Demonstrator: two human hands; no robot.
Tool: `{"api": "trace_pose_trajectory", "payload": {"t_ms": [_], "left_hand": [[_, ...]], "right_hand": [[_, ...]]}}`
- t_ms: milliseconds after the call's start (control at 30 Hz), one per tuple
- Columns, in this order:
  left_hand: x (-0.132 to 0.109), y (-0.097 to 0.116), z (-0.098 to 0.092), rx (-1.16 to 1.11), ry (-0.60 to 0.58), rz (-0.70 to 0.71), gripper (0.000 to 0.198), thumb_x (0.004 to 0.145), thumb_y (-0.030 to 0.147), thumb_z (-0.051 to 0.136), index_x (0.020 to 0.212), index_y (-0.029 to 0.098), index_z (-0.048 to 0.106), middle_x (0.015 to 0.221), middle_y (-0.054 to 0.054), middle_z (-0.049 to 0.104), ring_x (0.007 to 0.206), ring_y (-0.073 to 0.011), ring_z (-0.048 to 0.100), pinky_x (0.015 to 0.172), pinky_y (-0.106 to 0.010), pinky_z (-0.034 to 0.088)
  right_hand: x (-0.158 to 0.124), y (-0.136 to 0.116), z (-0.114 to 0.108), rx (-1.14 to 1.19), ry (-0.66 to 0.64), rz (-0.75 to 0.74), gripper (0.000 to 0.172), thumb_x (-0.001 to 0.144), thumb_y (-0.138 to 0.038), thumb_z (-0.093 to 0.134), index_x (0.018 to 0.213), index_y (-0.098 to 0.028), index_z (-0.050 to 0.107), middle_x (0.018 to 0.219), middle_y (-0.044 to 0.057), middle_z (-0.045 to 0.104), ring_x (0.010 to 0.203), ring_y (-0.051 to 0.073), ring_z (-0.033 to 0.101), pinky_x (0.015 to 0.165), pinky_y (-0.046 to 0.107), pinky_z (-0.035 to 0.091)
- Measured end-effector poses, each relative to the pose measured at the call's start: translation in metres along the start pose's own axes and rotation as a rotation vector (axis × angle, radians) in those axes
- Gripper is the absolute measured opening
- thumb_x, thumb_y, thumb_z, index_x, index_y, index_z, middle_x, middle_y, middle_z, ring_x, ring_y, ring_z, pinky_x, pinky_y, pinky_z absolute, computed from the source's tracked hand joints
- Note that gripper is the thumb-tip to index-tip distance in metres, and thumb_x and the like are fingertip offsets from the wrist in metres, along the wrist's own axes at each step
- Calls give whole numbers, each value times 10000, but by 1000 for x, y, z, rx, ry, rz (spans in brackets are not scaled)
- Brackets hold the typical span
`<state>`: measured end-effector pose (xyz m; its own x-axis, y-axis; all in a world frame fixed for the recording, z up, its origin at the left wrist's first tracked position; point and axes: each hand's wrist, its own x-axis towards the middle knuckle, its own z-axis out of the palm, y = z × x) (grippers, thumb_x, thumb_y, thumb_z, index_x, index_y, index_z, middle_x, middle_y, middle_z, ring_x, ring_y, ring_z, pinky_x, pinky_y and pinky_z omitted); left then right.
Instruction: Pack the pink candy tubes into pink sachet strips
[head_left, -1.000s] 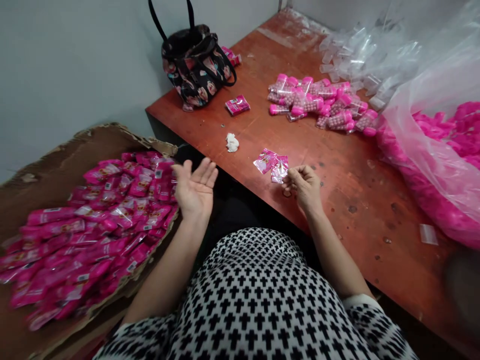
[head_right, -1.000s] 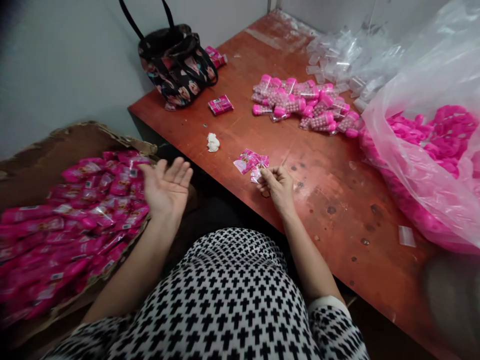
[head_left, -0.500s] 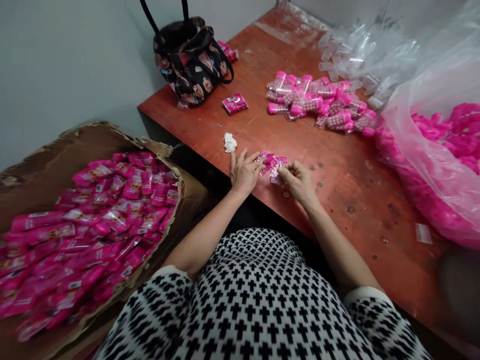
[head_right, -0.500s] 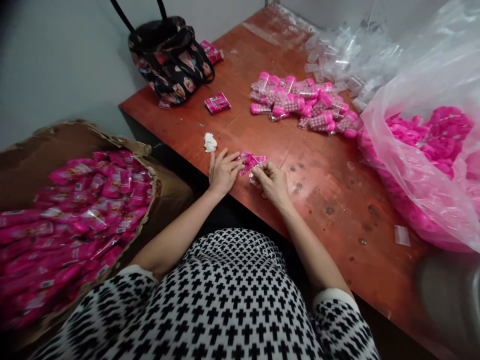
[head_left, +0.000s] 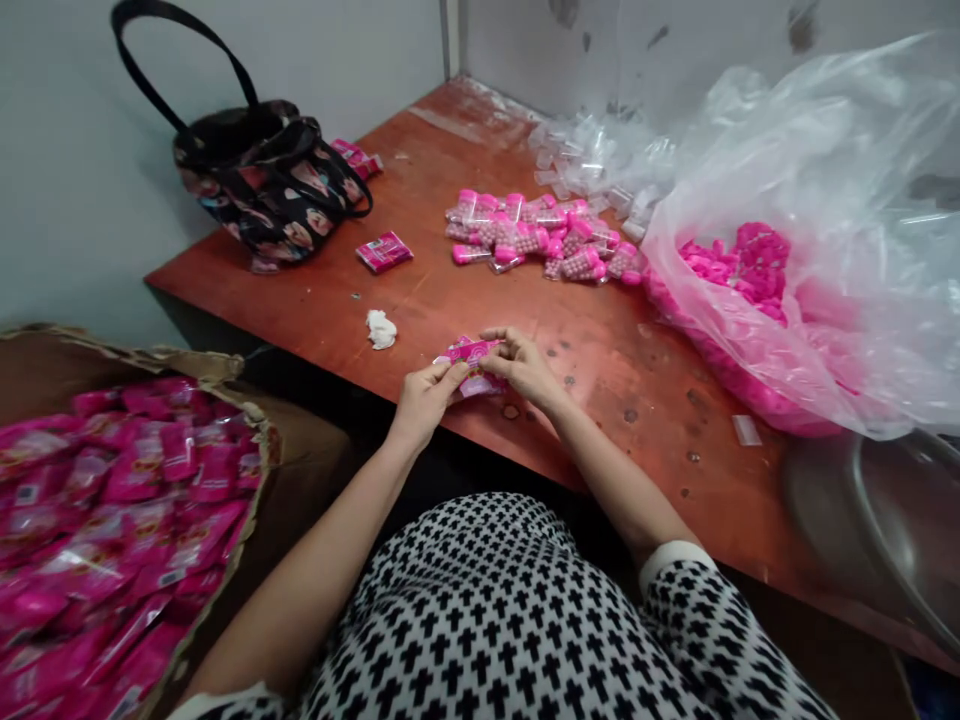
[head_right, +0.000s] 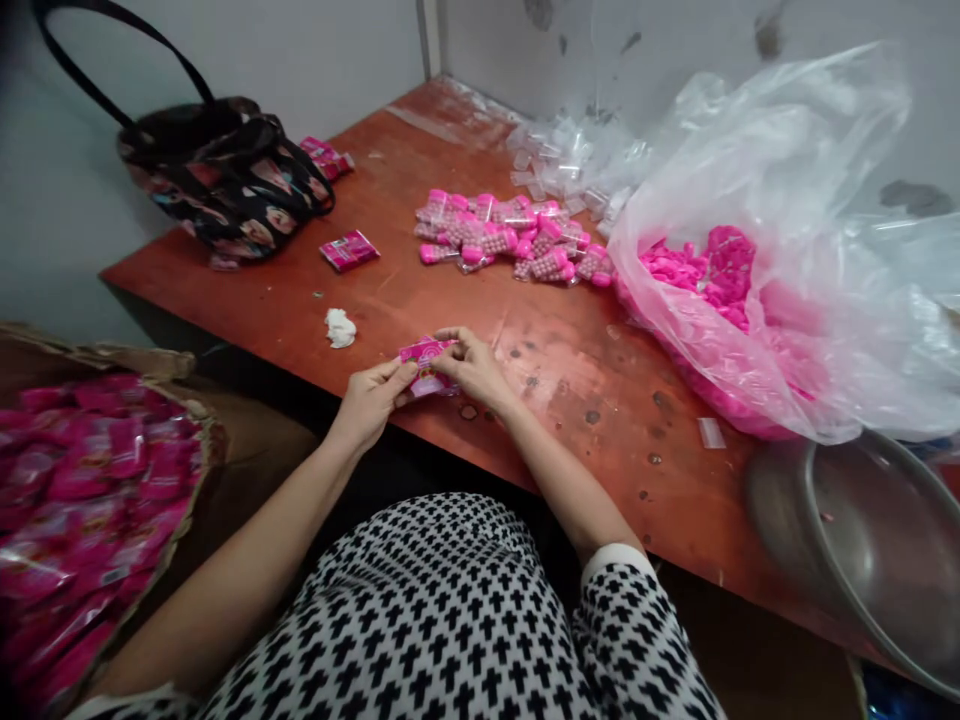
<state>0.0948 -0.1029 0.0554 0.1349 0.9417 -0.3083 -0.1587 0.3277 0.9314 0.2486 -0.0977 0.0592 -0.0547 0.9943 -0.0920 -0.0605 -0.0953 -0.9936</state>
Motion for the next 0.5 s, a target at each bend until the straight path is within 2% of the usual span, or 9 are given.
{"api": "trace_pose_trajectory", "payload": {"t_ms": [67, 100, 167, 200, 267, 333, 367, 433, 500], "left_hand": [[2, -1, 3, -70, -107, -94, 375, 555, 423, 808, 751, 116, 721, 759, -67, 709, 716, -180, 672, 730, -312, 566], [3, -1, 4, -85, -122, -105, 363, 534, 401, 821, 725, 110, 718, 724, -61, 701, 673, -162, 664, 696, -293, 568], [3, -3, 6, -114, -67, -120, 338, 499, 358, 842, 684, 106, 713, 681, -50, 690, 621, -132, 649, 660, -261, 564], [2, -3, 6, -122, -29, -122, 329, 490, 345, 847, 661, 102, 707, 663, -47, 685, 600, -122, 641, 646, -250, 561], [1, -3, 7, -133, 40, -131, 324, 469, 330, 855, 610, 92, 686, 616, -40, 666, 557, -108, 622, 612, -238, 554], [0, -3, 9, -154, 74, -151, 334, 451, 321, 861, 592, 85, 671, 592, -34, 652, 536, -106, 611, 593, -241, 552], [-1, -2, 9, -170, 80, -160, 339, 443, 315, 863, 593, 83, 665, 587, -29, 647, 530, -105, 607, 590, -245, 553], [-1, -1, 10, -204, 99, -173, 348, 435, 303, 866, 601, 82, 654, 578, -19, 638, 520, -101, 599, 577, -245, 551], [0, 0, 10, -233, 128, -184, 354, 436, 293, 867, 613, 84, 643, 577, -14, 635, 514, -97, 594, 550, -231, 540]], "right_hand": [[-1, -2, -8, -81, -76, 17, 361, 699, -279, 658, 1023, -203, 517, 599, -86, 518, 501, 77, 472, 503, 203, 384], [1, -4, -13, -137, -102, 25, 350, 713, -293, 653, 1025, -202, 523, 608, -78, 530, 517, 84, 489, 521, 211, 401], [9, -12, -29, -303, -81, 38, 287, 744, -326, 634, 982, -189, 548, 660, -39, 580, 584, 111, 547, 585, 242, 447], [16, -17, -41, -420, -14, 44, 254, 767, -352, 613, 948, -182, 560, 704, -8, 610, 638, 133, 580, 626, 266, 467], [37, -31, -67, -701, 253, 50, 286, 819, -436, 552, 917, -168, 569, 824, 65, 653, 782, 198, 625, 726, 338, 487], [63, -46, -95, -978, 569, 76, 430, 851, -527, 485, 1040, -144, 538, 975, 150, 654, 950, 288, 616, 821, 433, 464], [77, -53, -108, -1072, 671, 110, 521, 853, -553, 473, 1128, -110, 495, 1050, 204, 634, 1023, 331, 593, 859, 472, 440], [104, -62, -126, -1166, 760, 190, 682, 852, -566, 473, 1256, -25, 385, 1134, 281, 586, 1097, 380, 554, 899, 509, 401], [123, -65, -134, -1220, 775, 259, 721, 870, -514, 475, 1295, 44, 311, 1177, 331, 537, 1146, 381, 525, 925, 507, 372]]}}
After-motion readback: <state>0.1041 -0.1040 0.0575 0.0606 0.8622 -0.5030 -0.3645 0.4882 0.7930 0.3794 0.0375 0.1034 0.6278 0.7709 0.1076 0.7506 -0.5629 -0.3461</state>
